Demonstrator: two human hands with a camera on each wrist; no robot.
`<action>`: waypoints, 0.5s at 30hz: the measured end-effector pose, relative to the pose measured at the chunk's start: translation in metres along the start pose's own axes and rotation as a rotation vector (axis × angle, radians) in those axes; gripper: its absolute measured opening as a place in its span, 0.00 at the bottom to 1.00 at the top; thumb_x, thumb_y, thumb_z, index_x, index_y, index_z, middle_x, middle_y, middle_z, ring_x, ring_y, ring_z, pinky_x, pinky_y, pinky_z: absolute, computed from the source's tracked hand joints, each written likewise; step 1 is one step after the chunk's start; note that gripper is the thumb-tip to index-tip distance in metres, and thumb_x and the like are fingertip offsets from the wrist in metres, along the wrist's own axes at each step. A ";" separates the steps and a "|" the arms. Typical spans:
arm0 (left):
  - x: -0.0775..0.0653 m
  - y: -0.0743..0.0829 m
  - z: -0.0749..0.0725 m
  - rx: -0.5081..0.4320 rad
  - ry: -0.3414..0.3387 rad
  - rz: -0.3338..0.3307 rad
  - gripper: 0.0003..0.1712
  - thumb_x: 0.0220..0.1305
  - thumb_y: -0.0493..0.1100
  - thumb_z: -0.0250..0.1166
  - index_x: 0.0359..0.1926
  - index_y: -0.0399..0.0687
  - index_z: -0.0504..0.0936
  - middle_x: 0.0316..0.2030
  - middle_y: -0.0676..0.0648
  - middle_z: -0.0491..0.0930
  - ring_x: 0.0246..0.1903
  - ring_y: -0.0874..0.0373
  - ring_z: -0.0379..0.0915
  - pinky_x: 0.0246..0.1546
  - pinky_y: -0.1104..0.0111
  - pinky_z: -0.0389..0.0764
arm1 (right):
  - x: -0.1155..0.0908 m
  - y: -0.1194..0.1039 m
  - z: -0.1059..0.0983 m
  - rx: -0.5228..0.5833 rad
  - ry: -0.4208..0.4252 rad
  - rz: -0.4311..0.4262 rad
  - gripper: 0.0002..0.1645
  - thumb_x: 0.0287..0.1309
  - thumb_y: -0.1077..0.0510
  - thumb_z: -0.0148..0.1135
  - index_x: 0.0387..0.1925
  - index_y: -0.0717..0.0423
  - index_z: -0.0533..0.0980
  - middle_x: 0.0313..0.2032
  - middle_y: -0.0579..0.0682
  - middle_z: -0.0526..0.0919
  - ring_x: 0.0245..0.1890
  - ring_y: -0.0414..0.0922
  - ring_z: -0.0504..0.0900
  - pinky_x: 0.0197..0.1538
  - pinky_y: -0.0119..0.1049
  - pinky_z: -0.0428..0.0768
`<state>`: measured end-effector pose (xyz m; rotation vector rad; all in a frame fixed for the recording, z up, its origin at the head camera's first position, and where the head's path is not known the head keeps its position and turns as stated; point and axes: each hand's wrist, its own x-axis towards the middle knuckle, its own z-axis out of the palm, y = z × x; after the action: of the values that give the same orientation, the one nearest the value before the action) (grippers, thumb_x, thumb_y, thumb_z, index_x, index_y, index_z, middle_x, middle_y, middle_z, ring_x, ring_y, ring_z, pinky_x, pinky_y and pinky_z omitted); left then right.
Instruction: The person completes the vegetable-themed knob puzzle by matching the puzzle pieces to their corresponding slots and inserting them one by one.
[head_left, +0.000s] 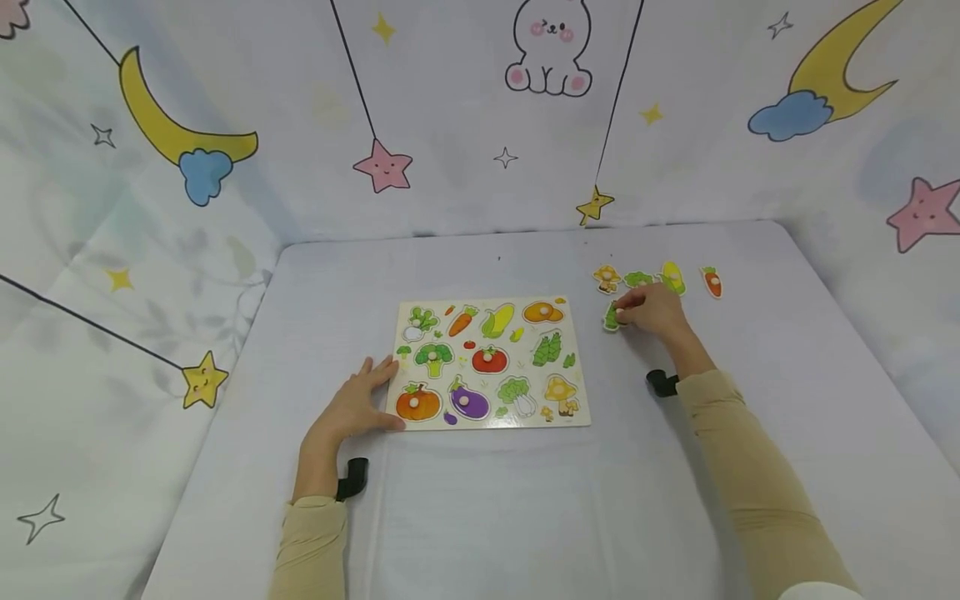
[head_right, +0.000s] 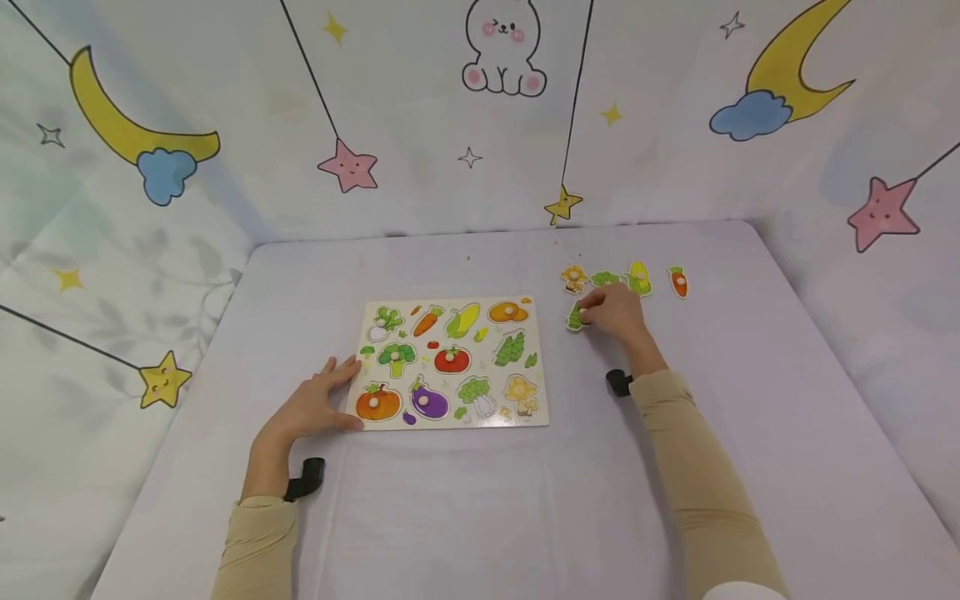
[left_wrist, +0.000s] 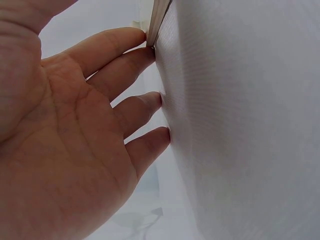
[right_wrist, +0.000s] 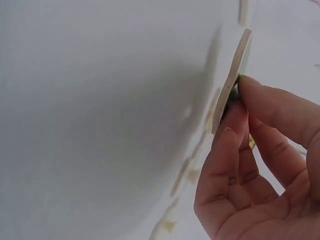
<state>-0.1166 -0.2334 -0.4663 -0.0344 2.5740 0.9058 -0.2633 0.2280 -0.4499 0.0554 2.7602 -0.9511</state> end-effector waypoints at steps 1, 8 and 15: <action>0.000 0.000 0.000 0.001 0.001 0.002 0.61 0.43 0.47 0.79 0.76 0.53 0.54 0.77 0.46 0.46 0.74 0.27 0.31 0.69 0.32 0.40 | -0.002 -0.003 0.000 0.003 0.004 -0.010 0.13 0.57 0.59 0.67 0.43 0.62 0.83 0.40 0.59 0.82 0.38 0.50 0.75 0.35 0.34 0.73; 0.002 0.001 -0.002 0.012 0.001 0.007 0.61 0.43 0.47 0.79 0.76 0.53 0.55 0.77 0.45 0.46 0.74 0.28 0.31 0.69 0.33 0.41 | -0.015 -0.033 0.015 0.011 -0.050 -0.083 0.13 0.55 0.59 0.68 0.41 0.62 0.83 0.36 0.56 0.83 0.34 0.48 0.75 0.33 0.33 0.72; -0.001 0.001 0.001 -0.007 -0.004 -0.013 0.61 0.43 0.46 0.79 0.76 0.53 0.55 0.78 0.45 0.44 0.73 0.27 0.30 0.69 0.32 0.41 | -0.028 -0.058 0.046 -0.059 -0.122 -0.148 0.08 0.51 0.59 0.70 0.35 0.57 0.84 0.31 0.51 0.84 0.32 0.46 0.77 0.34 0.33 0.73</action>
<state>-0.1157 -0.2323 -0.4656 -0.0516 2.5639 0.9086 -0.2336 0.1554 -0.4439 -0.2118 2.7066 -0.8748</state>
